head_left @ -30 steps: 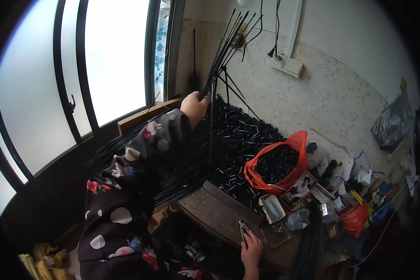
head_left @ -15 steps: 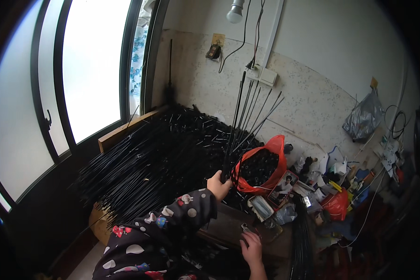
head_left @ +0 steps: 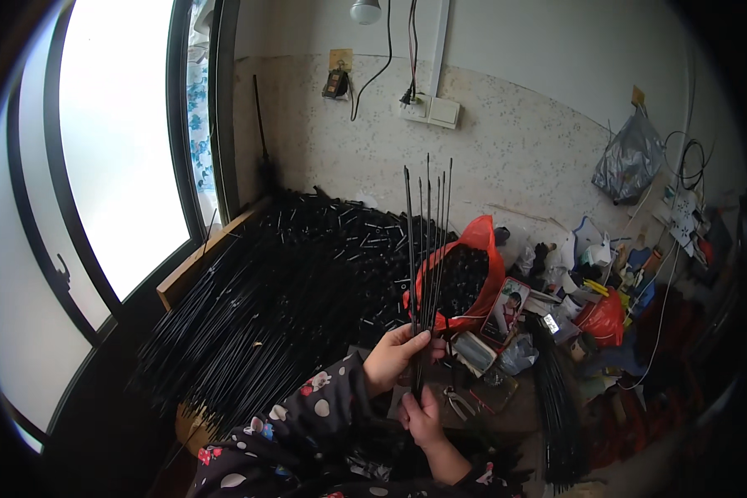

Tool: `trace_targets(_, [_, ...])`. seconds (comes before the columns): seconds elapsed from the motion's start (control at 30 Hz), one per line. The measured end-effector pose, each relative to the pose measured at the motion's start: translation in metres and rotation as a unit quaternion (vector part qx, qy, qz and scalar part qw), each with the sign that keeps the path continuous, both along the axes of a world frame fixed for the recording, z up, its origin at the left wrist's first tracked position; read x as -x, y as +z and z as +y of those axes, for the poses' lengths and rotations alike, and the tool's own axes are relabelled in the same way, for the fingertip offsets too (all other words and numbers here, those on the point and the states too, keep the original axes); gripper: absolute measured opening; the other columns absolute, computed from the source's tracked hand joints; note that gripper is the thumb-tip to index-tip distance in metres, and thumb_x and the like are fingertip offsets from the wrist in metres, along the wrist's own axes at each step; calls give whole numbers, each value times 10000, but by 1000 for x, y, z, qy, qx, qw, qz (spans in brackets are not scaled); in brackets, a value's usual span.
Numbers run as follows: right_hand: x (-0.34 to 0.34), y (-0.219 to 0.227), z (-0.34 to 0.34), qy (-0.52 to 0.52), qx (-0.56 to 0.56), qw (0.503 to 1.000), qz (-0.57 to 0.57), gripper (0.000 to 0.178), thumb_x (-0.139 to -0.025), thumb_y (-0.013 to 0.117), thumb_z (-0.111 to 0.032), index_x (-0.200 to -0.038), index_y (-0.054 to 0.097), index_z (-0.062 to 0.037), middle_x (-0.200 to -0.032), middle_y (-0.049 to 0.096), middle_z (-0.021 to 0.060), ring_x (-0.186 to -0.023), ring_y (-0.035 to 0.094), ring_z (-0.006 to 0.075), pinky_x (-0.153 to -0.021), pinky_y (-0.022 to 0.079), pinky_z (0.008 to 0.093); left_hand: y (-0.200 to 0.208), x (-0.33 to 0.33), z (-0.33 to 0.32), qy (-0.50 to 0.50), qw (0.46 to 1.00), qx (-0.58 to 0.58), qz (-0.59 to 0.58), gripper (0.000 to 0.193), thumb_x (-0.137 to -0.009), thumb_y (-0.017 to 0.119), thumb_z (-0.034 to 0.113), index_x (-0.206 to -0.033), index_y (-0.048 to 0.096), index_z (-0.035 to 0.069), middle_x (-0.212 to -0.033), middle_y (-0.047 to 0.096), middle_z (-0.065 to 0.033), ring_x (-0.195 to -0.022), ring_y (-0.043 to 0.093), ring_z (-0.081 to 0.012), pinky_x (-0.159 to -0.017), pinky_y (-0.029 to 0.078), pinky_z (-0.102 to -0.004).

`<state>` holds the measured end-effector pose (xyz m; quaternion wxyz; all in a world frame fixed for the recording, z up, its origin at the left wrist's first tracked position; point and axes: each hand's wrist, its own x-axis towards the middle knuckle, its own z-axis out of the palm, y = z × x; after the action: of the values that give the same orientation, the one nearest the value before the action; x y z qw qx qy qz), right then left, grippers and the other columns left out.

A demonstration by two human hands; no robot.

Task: Cutting black wires and assembling them into plastic components at a workbench.

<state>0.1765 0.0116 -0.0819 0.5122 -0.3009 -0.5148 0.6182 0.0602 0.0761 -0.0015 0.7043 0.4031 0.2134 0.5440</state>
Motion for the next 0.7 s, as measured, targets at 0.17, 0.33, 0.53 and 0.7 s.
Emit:
trace_targets(0.17, [-8, -2, 0, -15, -4, 1000, 1, 197, -915, 477, -157, -1088, 433, -73, -639, 485, 5, -488, 440, 82, -447, 348, 194, -11, 13, 0, -43, 997, -10, 58, 242, -880, 542, 133, -1072, 539, -14, -1049, 602, -107, -951, 583, -193, -867, 458, -324])
trace_targets(0.33, [-13, 2, -7, 58, -13, 998, -25, 248, -824, 566, 18, -1036, 454, -44, -731, 546, 38, -638, 550, 118, -579, 448, 245, -8, 12, -6, -47, 999, 7, -23, 287, -868, 553, 106, -1134, 517, 4, -1047, 605, -115, -958, 585, -202, -877, 460, -334])
trace_targets(0.53, [-35, -11, -16, 45, 94, 993, 61, 152, -931, 448, -165, -985, 492, -30, -694, 524, 34, -498, 448, 87, -485, 380, 208, -5, 14, -9, -40, 986, -77, 142, 288, -916, 487, 229, -1038, 582, -14, -942, 639, -99, -867, 610, -154, -802, 484, -293])
trace_targets(0.7, [-28, -11, -16, -65, 2, 998, -13, 161, -938, 423, -166, -977, 477, -19, -691, 528, 53, -499, 461, 107, -502, 412, 231, 1, 26, -7, -73, 964, -63, 249, 349, -935, 440, 253, -1040, 553, -61, -907, 638, -124, -833, 620, -187, -772, 495, -304])
